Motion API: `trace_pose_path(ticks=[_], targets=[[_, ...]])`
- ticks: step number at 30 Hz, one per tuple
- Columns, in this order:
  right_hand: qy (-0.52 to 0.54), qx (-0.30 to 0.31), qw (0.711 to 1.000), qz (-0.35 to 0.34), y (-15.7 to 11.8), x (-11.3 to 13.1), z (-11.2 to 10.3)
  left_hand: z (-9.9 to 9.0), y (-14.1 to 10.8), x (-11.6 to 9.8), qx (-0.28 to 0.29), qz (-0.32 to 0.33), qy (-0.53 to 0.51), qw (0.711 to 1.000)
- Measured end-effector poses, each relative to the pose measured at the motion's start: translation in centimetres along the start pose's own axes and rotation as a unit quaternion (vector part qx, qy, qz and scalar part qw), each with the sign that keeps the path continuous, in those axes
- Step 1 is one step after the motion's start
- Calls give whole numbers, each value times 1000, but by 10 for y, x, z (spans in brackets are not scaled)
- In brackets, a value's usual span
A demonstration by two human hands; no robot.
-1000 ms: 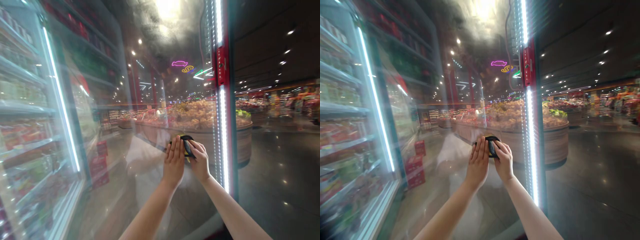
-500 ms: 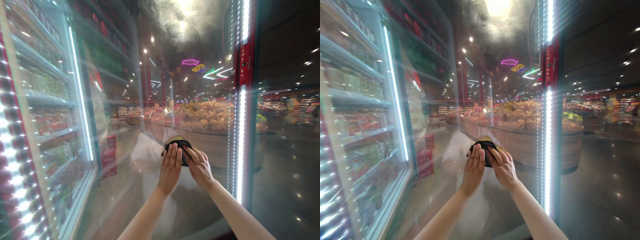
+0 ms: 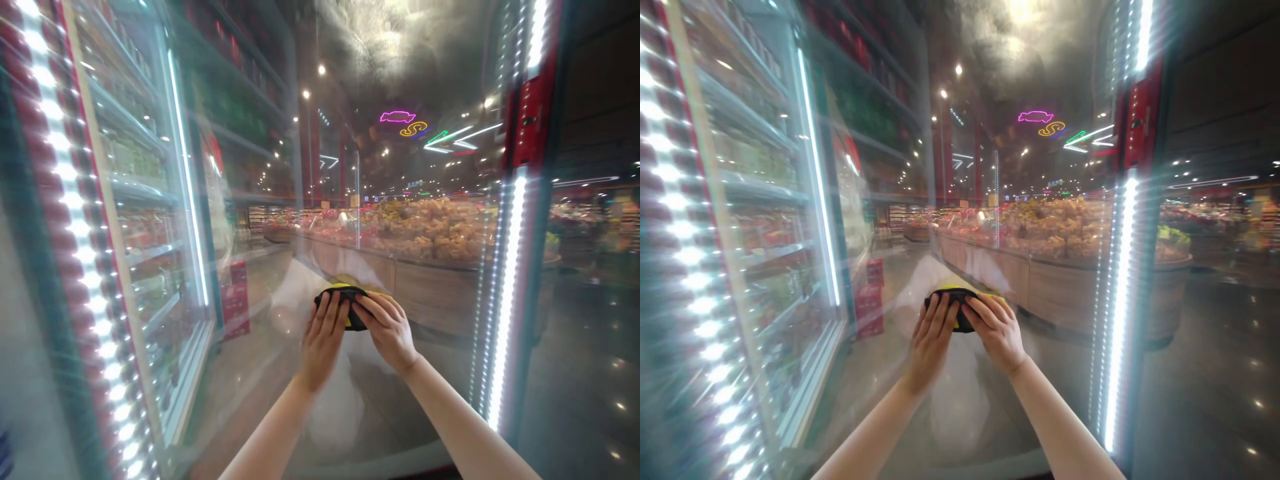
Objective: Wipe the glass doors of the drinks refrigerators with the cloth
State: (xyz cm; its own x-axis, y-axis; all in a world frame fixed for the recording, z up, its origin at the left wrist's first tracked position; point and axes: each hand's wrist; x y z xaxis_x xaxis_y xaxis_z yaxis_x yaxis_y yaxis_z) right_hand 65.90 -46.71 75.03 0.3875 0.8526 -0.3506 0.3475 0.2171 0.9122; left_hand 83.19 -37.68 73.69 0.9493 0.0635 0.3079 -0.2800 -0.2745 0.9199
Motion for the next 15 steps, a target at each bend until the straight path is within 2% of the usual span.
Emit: trace_pose_path(ticks=[2, 4, 6, 8, 10, 12, 15], targets=[[-16, -4, 1000, 12, -5, -9, -4, 6, 6, -11, 3, 5, 10, 1000], [-12, -15, 999, 33, 6, -18, -5, 8, 28, -12, 3, 10, 13, 1000], [5, -35, 998, 54, 30, -19, 2, 3, 50, 2, 2, 3, 9, 1000], [19, -48, 997, 64, 56, -6, 16, -8, 60, 27, -4, -21, 2, 1000], [19, -42, 997, 58, 73, 17, 35, -21, 50, 53, -9, -52, -1, 999], [12, -17, 999, 35, 74, 44, 51, -31, 21, 71, -10, -81, 3, 997], [14, 16, 999, -26, 50, 67, 61, -32, -31, 70, -1, -105, 23, 994]])
Point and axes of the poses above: each hand's wrist, its own y-axis towards the middle knuckle, its own z-axis out of the palm, x = y × z, and after that the axes turned 3 degrees about -z, right-handed
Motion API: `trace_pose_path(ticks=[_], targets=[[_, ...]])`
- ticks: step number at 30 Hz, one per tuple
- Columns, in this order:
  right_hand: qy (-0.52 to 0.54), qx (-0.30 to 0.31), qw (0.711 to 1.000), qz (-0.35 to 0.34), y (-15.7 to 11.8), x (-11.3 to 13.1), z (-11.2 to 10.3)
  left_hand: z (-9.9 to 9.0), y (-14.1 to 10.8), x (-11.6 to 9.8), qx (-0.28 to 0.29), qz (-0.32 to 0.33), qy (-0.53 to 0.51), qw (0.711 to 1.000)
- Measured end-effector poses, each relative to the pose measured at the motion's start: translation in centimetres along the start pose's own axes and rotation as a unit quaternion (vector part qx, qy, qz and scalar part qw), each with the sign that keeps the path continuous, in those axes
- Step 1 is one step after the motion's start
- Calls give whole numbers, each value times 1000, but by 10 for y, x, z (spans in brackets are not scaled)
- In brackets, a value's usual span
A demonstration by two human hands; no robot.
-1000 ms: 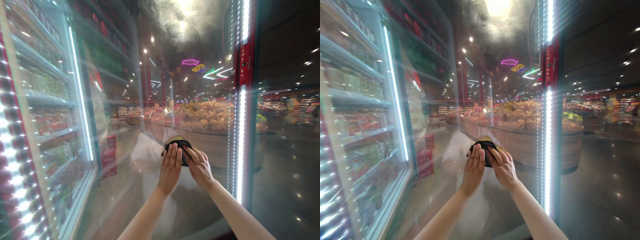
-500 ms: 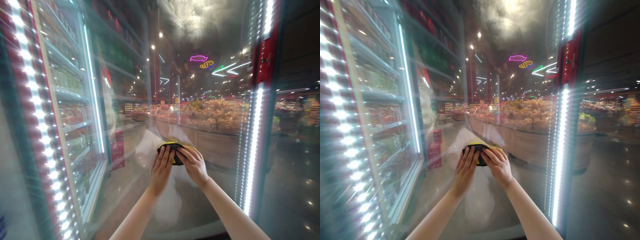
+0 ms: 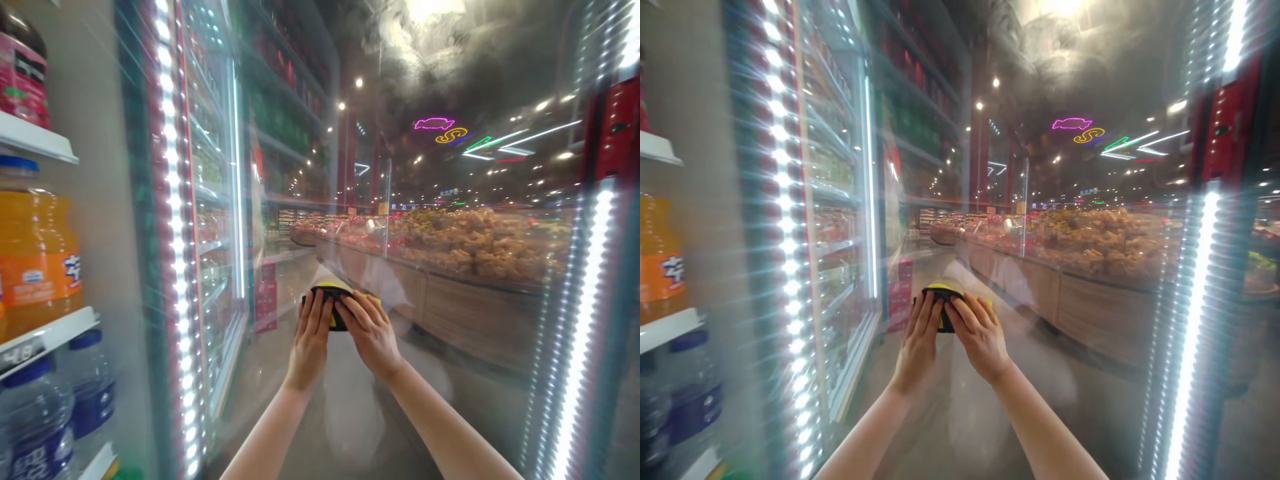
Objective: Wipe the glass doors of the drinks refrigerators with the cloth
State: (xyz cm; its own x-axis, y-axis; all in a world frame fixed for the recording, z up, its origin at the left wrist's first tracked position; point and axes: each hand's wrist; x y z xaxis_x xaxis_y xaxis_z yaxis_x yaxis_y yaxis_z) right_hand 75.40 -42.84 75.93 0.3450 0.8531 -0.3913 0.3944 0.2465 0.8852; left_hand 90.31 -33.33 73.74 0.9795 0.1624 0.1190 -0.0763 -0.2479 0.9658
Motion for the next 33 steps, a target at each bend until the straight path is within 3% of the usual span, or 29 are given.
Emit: trace_pose_path(ticks=[3, 5, 7, 10, 12, 14, 16, 20, 22, 24, 26, 29, 31, 33], targets=[[17, 28, 999, -41, -22, -8, -10, 9, -25, -15, 8, 4, 17, 1000], [31, 37, 998, -39, -19, -24, -21, 12, -14, -25, 15, 16, 14, 1000], [51, 20, 998, -27, 0, -38, -26, 9, 12, -25, 25, 24, 0, 999], [85, -30, 996, -14, 41, -40, -16, -3, 53, -2, 19, 4, -20, 1000], [99, -50, 994, -19, 60, -26, 0, -13, 61, 22, 4, -14, -32, 999], [98, -42, 993, -41, 63, -6, 14, -20, 46, 41, -12, -35, -38, 999], [85, -13, 993, -83, 50, 11, 23, -22, 15, 49, -22, -60, -36, 997], [57, 35, 980, -185, 17, 10, 15, -9, -41, 32, -2, -77, -40, 996], [48, 42, 976, -210, 17, -2, 7, -4, -41, 23, 7, -70, -45, 997], [43, 38, 977, -203, 32, -13, 2, -5, -21, 25, 13, -55, -48, 997], [43, 25, 984, -171, 57, -15, 6, -12, 8, 39, 18, -43, -47, 998], [50, 9, 993, -108, 93, 5, 26, -28, 40, 77, 13, -49, -35, 998], [58, 11, 994, -90, 104, 27, 43, -38, 37, 99, 3, -72, -23, 997], [64, 27, 992, -109, 102, 47, 55, -44, 15, 109, -6, -104, -13, 994]])
Point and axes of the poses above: each hand's wrist, its own y-axis towards the middle knuckle, its own z-axis out of the palm, x = y × z, and after that the axes turned 3 degrees about -z, right-handed
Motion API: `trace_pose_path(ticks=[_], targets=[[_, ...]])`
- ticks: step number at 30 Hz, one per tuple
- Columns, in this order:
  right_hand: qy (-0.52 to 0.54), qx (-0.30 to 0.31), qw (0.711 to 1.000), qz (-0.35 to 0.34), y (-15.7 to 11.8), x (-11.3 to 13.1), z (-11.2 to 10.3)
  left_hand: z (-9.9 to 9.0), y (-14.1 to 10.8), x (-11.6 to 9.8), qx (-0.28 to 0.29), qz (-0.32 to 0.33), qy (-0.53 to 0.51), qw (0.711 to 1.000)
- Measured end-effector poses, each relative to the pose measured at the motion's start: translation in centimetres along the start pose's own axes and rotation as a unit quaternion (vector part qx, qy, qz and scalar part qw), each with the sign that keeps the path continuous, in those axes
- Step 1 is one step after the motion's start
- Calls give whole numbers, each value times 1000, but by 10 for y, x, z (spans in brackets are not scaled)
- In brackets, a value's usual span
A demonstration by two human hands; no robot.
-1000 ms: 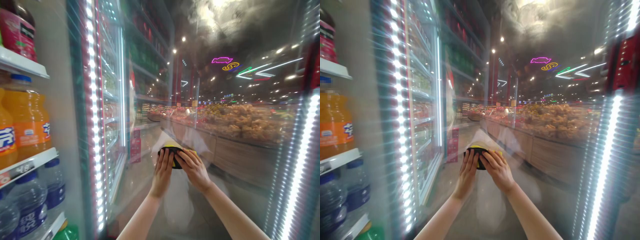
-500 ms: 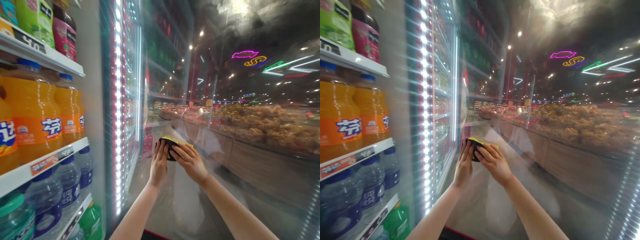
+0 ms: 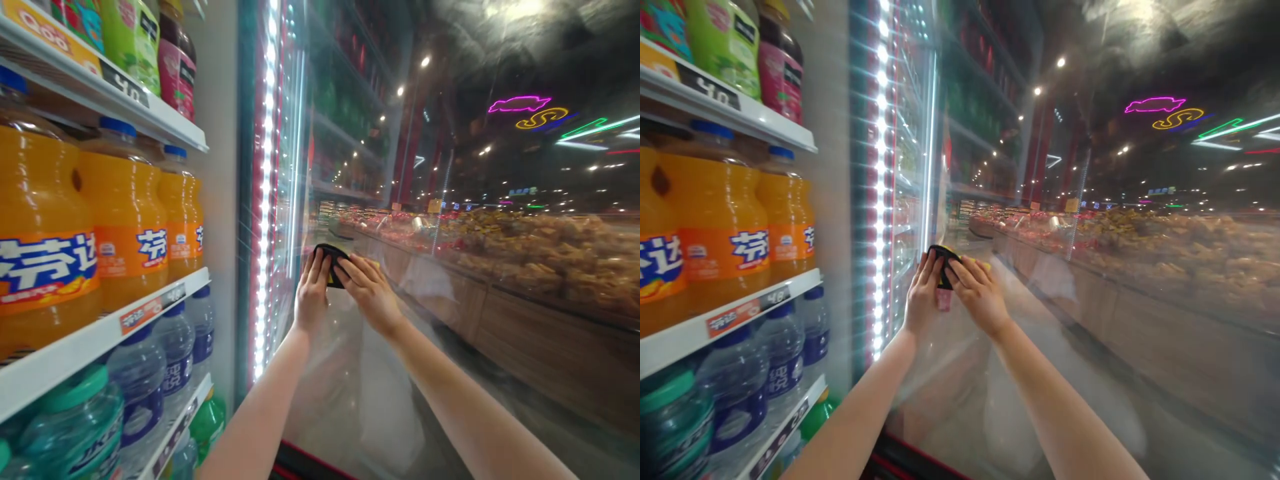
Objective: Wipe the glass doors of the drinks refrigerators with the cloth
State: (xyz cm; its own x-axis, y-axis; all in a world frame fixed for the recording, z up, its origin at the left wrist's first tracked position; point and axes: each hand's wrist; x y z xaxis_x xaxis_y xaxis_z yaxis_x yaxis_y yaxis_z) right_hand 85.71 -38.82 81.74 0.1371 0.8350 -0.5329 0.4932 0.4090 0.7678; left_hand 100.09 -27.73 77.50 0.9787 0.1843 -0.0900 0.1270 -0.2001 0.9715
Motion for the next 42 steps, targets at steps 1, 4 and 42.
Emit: trace_pose_path(ticks=[1, 4, 42], targets=[[3, 11, 1000, -20, -4, 7, 5, 0, -16, 3, -4, -14, 4, 1000], [10, 32, 995, -91, -26, 15, 4, 11, -64, -6, -4, -38, 19, 999], [86, 63, 991, -87, 78, 66, 68, -22, -57, 65, -28, -149, 97, 984]])
Point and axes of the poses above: each hand's wrist, its own y-axis towards the middle knuckle, its own z-axis out of the palm, x = y × z, and after that the axes turned 3 degrees about -z, right-handed
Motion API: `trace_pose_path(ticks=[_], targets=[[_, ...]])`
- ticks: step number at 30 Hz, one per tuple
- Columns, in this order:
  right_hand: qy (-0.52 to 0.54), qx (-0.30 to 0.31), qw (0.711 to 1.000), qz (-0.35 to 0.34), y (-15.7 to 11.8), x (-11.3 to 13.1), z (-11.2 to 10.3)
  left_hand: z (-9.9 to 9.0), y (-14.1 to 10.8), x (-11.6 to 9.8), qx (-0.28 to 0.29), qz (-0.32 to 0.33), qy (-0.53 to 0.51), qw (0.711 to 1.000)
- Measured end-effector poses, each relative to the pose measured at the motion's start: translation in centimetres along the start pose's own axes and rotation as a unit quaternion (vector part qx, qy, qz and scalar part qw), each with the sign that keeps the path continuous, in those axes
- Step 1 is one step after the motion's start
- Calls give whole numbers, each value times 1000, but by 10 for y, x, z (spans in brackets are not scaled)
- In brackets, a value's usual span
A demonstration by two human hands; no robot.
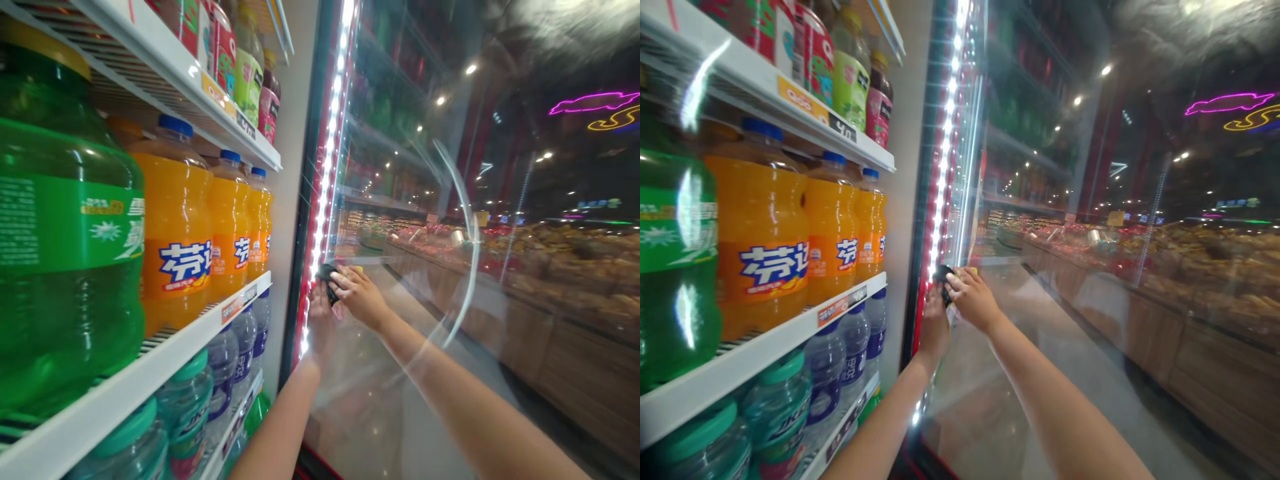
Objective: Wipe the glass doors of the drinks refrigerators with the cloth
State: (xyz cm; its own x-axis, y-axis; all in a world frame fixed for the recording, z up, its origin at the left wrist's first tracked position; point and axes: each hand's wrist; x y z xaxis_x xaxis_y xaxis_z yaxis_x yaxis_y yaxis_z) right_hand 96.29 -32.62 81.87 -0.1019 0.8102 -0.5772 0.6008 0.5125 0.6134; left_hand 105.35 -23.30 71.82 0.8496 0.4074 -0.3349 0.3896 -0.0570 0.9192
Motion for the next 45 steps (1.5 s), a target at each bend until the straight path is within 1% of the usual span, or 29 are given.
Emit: trace_pose_path(ticks=[2, 3, 4, 5, 7, 9, 11, 12, 13, 14, 16, 18, 21, 23, 25, 27, 29, 30, 31, 32, 33, 35, 37, 39, 40, 42, 43, 45], targets=[[-19, 8, 999, -37, -18, -7, -11, 8, -20, -14, -10, 11, -14, 1000], [-33, 7, 998, -49, -25, -14, -19, 12, -24, -23, -11, 24, -23, 999], [-48, 4, 997, -55, -29, -23, -29, 15, -22, -32, -10, 42, -30, 999], [-62, 0, 997, -54, -30, -33, -40, 17, -14, -40, -7, 62, -36, 997], [-82, -8, 996, -39, -20, -54, -59, 17, 17, -50, -6, 93, -39, 995], [-86, -16, 996, -13, 4, -70, -68, 11, 59, -49, -12, 107, -37, 993], [-75, -27, 997, 19, 36, -76, -67, 3, 99, -37, -17, 111, -31, 993], [-66, -33, 997, 37, 51, -75, -63, -2, 114, -29, -20, 110, -29, 993], [-58, -37, 996, 53, 64, -72, -57, -5, 124, -21, -24, 108, -28, 994], [-52, -40, 996, 64, 73, -67, -51, -7, 129, -14, -29, 103, -27, 994], [-49, -39, 996, 61, 78, -56, -41, -6, 124, -5, -41, 87, -27, 995], [-55, -26, 998, 21, 66, -48, -40, -1, 103, -7, -54, 65, -28, 996], [-67, 3, 997, -47, 34, -52, -55, 6, 69, -27, -67, 46, -34, 996], [-78, 17, 995, -66, 20, -63, -72, 8, 63, -41, -62, 59, -40, 996], [-87, 21, 994, -63, 19, -75, -84, 6, 76, -50, -53, 79, -47, 994], [-92, 12, 995, -33, 32, -82, -89, 2, 99, -50, -50, 87, -50, 994], [-96, -9, 995, 15, 49, -81, -83, -2, 122, -43, -54, 84, -53, 994], [-97, -20, 994, 36, 55, -78, -78, -4, 128, -39, -59, 81, -56, 993], [-97, -28, 994, 47, 59, -73, -73, -5, 129, -35, -65, 77, -60, 993], [-96, -31, 994, 49, 58, -67, -68, -5, 126, -33, -72, 74, -65, 993], [-94, -30, 994, 41, 53, -62, -64, -4, 118, -32, -77, 72, -68, 992], [-96, -24, 995, 16, 32, -55, -61, 2, 92, -36, -79, 70, -69, 992], [-108, -20, 994, -11, 2, -57, -68, 10, 66, -51, -69, 78, -67, 992], [-129, -23, 991, -25, -27, -68, -83, 20, 54, -72, -61, 101, -71, 991], [-138, -26, 990, -23, -38, -75, -93, 24, 55, -84, -61, 115, -75, 989], [-155, -33, 987, 2, -47, -90, -113, 29, 72, -106, -64, 138, -83, 985], [-160, -38, 986, 21, -45, -97, -121, 29, 85, -114, -63, 148, -86, 983], [-161, -41, 985, 53, -28, -105, -132, 25, 114, -121, -57, 156, -90, 982]])
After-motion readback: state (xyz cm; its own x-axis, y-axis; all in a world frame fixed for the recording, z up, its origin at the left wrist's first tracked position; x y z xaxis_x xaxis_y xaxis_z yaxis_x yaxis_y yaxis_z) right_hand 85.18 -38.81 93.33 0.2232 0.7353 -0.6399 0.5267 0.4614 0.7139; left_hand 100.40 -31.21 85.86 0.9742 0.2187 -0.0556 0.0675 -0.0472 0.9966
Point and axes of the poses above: each hand's wrist, its own y-axis towards the middle knuckle, its own z-axis out of the palm, x = y × z, and after that the axes turned 3 degrees about -z, right-handed
